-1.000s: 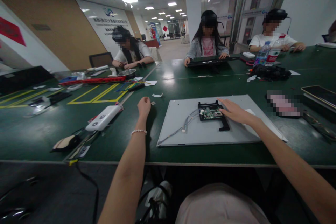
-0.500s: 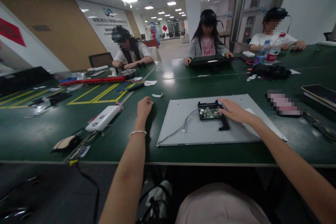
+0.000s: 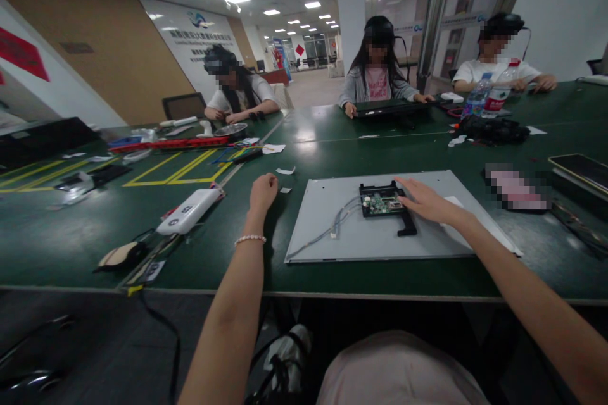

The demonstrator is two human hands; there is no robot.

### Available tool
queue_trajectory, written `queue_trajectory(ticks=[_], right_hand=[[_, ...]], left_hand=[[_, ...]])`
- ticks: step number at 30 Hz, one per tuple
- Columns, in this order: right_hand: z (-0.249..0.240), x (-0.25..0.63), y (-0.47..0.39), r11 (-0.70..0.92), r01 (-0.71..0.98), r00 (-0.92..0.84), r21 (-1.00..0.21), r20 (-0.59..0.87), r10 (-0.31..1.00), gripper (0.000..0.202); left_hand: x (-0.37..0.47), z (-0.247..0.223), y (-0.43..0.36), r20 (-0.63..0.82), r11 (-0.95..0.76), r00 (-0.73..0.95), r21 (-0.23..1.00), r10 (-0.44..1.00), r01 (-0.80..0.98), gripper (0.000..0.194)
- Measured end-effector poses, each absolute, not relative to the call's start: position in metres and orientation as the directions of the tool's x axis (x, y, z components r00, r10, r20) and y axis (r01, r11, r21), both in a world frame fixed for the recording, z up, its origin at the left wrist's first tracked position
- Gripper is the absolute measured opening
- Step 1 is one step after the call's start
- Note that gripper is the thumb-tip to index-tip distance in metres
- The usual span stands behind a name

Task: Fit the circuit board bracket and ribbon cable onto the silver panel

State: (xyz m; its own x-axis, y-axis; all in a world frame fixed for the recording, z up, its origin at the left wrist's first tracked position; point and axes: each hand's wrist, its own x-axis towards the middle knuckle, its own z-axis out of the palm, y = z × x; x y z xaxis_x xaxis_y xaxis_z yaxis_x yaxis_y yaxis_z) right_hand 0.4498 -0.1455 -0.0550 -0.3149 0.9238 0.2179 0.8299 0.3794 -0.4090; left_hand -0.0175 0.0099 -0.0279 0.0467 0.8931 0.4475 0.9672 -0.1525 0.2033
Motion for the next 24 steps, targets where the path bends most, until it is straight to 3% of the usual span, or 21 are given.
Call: queue_trajectory(ticks=[3,6,16,20,24], right_hand=[[-0.056,0.45,-0.145,0.374,0.833,-0.308,-0.408,0.218,0.926,0.064],[-0.057,0.45,-0.145,0.373,0.834,-0.301,-0.407,0.231,0.925,0.063],[-0.058,0.453,-0.143,0.38,0.836,-0.302,-0.395,0.246,0.921,0.062],[-0.057,0.453,-0.143,0.388,0.832,-0.294,-0.395,0.279,0.914,0.061],[-0.054,0.452,-0.143,0.389,0.824,-0.275,-0.412,0.309,0.91,0.061]], left_hand=[[-0.007,-0.017,0.005,0.407,-0.243,0.172,0.131,0.897,0.961,0.022],[0.005,-0.008,0.001,0.25,-0.293,0.273,0.049,0.929,0.955,0.025],[0.015,-0.007,-0.004,0.156,-0.204,0.22,-0.116,0.963,0.972,0.01],[0.02,-0.002,-0.008,0.224,-0.169,0.194,-0.126,0.955,0.978,0.018],[0.042,0.012,-0.023,0.41,-0.183,0.245,-0.185,0.878,0.965,0.03]])
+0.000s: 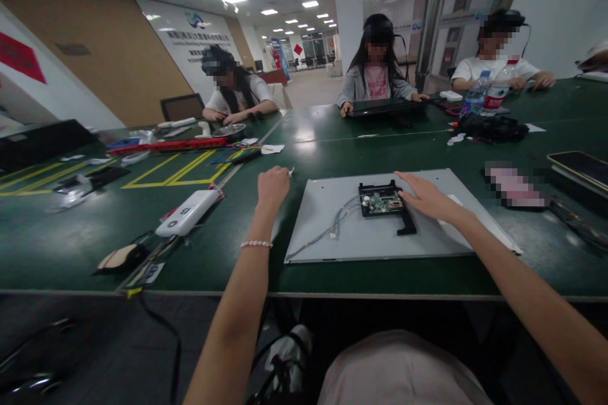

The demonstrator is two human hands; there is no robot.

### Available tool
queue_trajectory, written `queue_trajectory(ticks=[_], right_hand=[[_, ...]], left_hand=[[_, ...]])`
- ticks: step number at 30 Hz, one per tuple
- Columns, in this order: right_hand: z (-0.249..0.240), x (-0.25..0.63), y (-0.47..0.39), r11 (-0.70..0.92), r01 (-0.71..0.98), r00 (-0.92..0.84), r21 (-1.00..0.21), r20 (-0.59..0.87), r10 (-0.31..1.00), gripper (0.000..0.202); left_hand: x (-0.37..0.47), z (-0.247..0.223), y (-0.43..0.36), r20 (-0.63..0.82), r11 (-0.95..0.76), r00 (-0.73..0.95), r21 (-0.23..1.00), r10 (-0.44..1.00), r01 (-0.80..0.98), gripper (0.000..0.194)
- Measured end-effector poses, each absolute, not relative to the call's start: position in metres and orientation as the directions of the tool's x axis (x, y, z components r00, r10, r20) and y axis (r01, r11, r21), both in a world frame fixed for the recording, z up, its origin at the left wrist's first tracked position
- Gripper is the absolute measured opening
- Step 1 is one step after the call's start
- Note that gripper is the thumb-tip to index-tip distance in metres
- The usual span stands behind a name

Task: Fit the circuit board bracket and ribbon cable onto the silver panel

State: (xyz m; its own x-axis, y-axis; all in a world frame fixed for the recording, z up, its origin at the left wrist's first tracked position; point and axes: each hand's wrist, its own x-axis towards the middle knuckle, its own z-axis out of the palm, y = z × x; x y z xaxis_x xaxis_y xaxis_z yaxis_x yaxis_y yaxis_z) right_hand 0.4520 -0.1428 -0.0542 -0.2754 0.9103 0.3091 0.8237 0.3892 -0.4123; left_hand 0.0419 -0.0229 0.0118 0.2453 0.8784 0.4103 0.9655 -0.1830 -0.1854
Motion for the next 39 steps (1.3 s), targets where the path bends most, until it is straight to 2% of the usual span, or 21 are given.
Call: queue_trajectory(ticks=[4,9,12,17,21,31,39], right_hand=[[-0.052,0.45,-0.144,0.396,0.815,-0.27,-0.424,0.327,0.906,0.06],[-0.051,0.448,-0.146,0.405,0.805,-0.278,-0.434,0.329,0.903,0.059],[-0.051,0.447,-0.146,0.438,0.777,-0.294,-0.452,0.355,0.888,0.059],[-0.052,0.441,-0.147,0.5,0.733,-0.355,-0.461,0.368,0.859,0.069],[-0.054,0.436,-0.148,0.497,0.741,-0.372,-0.451,0.341,0.863,0.077],[-0.068,0.427,-0.147,0.459,0.779,-0.38,-0.427,0.261,0.887,0.076],[-0.07,0.424,-0.146,0.435,0.808,-0.363,-0.398,0.244,0.899,0.076]], left_hand=[[0.093,0.028,-0.046,0.476,-0.345,0.401,-0.203,0.783,0.916,0.028],[0.182,0.044,-0.076,0.406,-0.591,0.63,-0.235,0.662,0.772,0.022],[0.224,0.042,-0.084,0.386,-0.647,0.686,-0.247,0.617,0.721,0.02],[0.245,0.012,-0.075,0.389,-0.693,0.753,-0.312,0.531,0.65,0.018],[0.233,-0.009,-0.065,0.347,-0.702,0.767,-0.318,0.54,0.638,0.018],[0.224,-0.021,-0.055,0.251,-0.697,0.747,-0.268,0.616,0.665,0.023],[0.222,-0.022,-0.054,0.225,-0.711,0.752,-0.246,0.619,0.659,0.023]])
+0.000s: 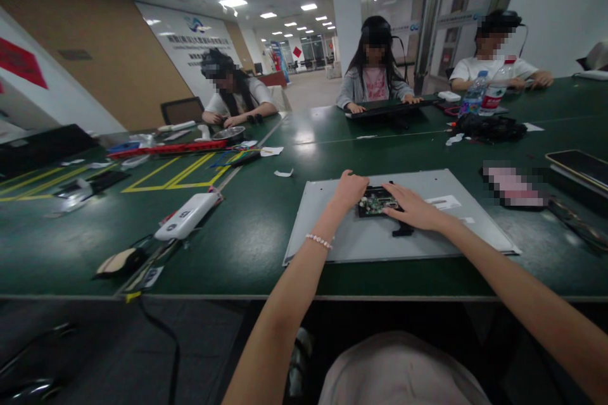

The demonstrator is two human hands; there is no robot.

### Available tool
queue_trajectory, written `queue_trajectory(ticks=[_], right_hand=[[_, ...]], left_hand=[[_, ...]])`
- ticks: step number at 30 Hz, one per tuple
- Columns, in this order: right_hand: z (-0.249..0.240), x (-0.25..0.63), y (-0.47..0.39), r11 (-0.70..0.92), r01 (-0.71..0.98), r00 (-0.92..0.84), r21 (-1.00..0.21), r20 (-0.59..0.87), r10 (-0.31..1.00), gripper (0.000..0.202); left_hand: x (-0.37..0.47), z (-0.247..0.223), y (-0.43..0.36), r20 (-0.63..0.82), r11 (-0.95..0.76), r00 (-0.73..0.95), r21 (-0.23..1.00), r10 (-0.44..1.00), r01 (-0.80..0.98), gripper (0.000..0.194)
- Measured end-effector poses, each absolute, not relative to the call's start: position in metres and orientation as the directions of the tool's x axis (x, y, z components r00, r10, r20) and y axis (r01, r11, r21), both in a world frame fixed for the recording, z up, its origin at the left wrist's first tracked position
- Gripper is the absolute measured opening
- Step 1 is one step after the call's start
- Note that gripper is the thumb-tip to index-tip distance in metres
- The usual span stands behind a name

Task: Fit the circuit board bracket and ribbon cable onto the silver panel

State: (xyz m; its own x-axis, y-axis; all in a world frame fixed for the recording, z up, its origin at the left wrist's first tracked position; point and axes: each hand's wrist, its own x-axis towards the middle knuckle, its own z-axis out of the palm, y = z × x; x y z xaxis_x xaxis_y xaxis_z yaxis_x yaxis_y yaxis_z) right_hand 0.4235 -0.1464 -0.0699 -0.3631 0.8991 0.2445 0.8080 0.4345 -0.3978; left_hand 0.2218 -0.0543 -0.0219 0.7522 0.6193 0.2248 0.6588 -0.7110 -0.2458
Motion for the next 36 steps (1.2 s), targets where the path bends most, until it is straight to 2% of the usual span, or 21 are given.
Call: queue_trajectory(ticks=[12,21,25,30,33,36], right_hand=[[-0.07,0.424,-0.147,0.432,0.801,-0.363,-0.414,0.238,0.901,0.075],[-0.073,0.427,-0.144,0.47,0.763,-0.369,-0.443,0.298,0.88,0.07],[-0.07,0.427,-0.145,0.476,0.751,-0.372,-0.456,0.303,0.877,0.069],[-0.064,0.426,-0.147,0.48,0.734,-0.364,-0.481,0.318,0.875,0.066],[-0.061,0.425,-0.15,0.479,0.734,-0.364,-0.482,0.317,0.876,0.066],[-0.062,0.425,-0.151,0.473,0.739,-0.361,-0.479,0.311,0.879,0.065]], left_hand=[[0.219,-0.022,-0.056,0.228,-0.721,0.744,-0.191,0.628,0.666,0.025],[0.21,-0.015,-0.056,0.349,-0.664,0.628,-0.02,0.696,0.747,0.032],[0.197,-0.004,-0.052,0.414,-0.523,0.462,0.039,0.784,0.852,0.029],[0.167,0.006,-0.046,0.497,-0.206,0.124,0.114,0.859,0.972,0.031],[0.144,0.0,-0.039,0.466,-0.049,-0.033,0.162,0.884,0.986,0.034],[0.124,-0.014,-0.028,0.382,0.042,-0.118,0.203,0.916,0.978,0.036]])
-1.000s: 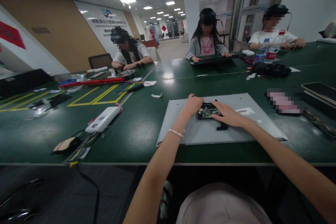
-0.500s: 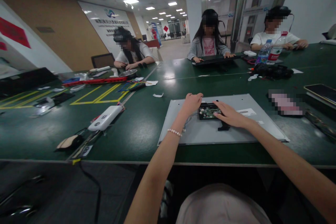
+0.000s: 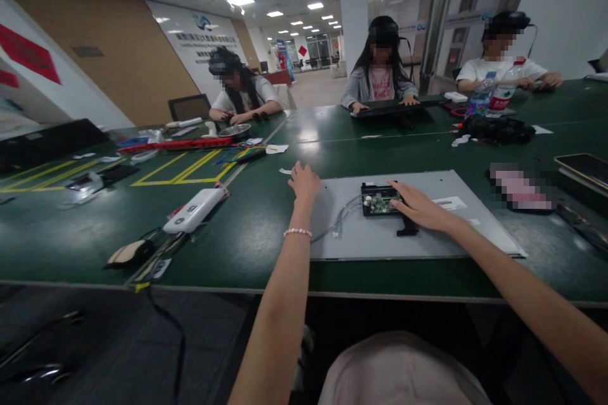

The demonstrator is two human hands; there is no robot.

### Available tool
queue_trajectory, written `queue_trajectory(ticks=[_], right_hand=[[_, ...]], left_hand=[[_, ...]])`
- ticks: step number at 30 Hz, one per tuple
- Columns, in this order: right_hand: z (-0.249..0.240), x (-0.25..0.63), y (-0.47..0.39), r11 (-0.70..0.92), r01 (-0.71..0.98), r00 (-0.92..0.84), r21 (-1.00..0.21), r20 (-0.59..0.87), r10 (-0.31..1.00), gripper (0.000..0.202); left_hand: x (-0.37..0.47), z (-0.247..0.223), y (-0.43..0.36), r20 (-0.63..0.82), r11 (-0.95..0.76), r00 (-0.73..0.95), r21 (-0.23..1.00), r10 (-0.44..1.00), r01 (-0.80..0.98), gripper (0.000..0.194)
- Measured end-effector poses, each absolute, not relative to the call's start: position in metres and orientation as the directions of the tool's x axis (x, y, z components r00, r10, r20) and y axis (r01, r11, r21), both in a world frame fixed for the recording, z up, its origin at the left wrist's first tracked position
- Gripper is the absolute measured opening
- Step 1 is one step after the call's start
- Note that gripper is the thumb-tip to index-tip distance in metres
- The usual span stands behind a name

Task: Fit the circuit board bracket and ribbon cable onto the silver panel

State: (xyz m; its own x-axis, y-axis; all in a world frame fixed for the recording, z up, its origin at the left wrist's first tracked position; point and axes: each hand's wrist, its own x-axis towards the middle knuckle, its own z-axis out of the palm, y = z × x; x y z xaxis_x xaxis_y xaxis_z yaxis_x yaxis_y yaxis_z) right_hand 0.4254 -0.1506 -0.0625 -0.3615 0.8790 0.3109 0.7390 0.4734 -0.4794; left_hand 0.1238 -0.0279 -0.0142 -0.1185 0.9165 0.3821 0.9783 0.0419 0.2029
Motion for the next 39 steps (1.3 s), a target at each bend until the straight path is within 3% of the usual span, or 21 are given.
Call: queue_trajectory(ticks=[7,11,18,39], right_hand=[[-0.068,0.428,-0.147,0.47,0.751,-0.372,-0.463,0.292,0.881,0.065],[-0.069,0.427,-0.147,0.463,0.759,-0.365,-0.458,0.289,0.885,0.066],[-0.068,0.428,-0.148,0.471,0.752,-0.372,-0.462,0.293,0.881,0.066],[-0.066,0.447,-0.147,0.377,0.826,-0.286,-0.42,0.265,0.921,0.069]], left_hand=[[0.107,-0.043,-0.005,0.299,0.194,-0.261,0.235,0.918,0.952,0.041],[0.109,-0.05,-0.001,0.313,0.224,-0.281,0.207,0.907,0.952,0.047],[0.111,-0.049,0.011,0.215,0.274,-0.327,0.244,0.92,0.93,0.054],[0.115,-0.052,0.025,0.233,0.34,-0.386,0.215,0.893,0.916,0.06]])
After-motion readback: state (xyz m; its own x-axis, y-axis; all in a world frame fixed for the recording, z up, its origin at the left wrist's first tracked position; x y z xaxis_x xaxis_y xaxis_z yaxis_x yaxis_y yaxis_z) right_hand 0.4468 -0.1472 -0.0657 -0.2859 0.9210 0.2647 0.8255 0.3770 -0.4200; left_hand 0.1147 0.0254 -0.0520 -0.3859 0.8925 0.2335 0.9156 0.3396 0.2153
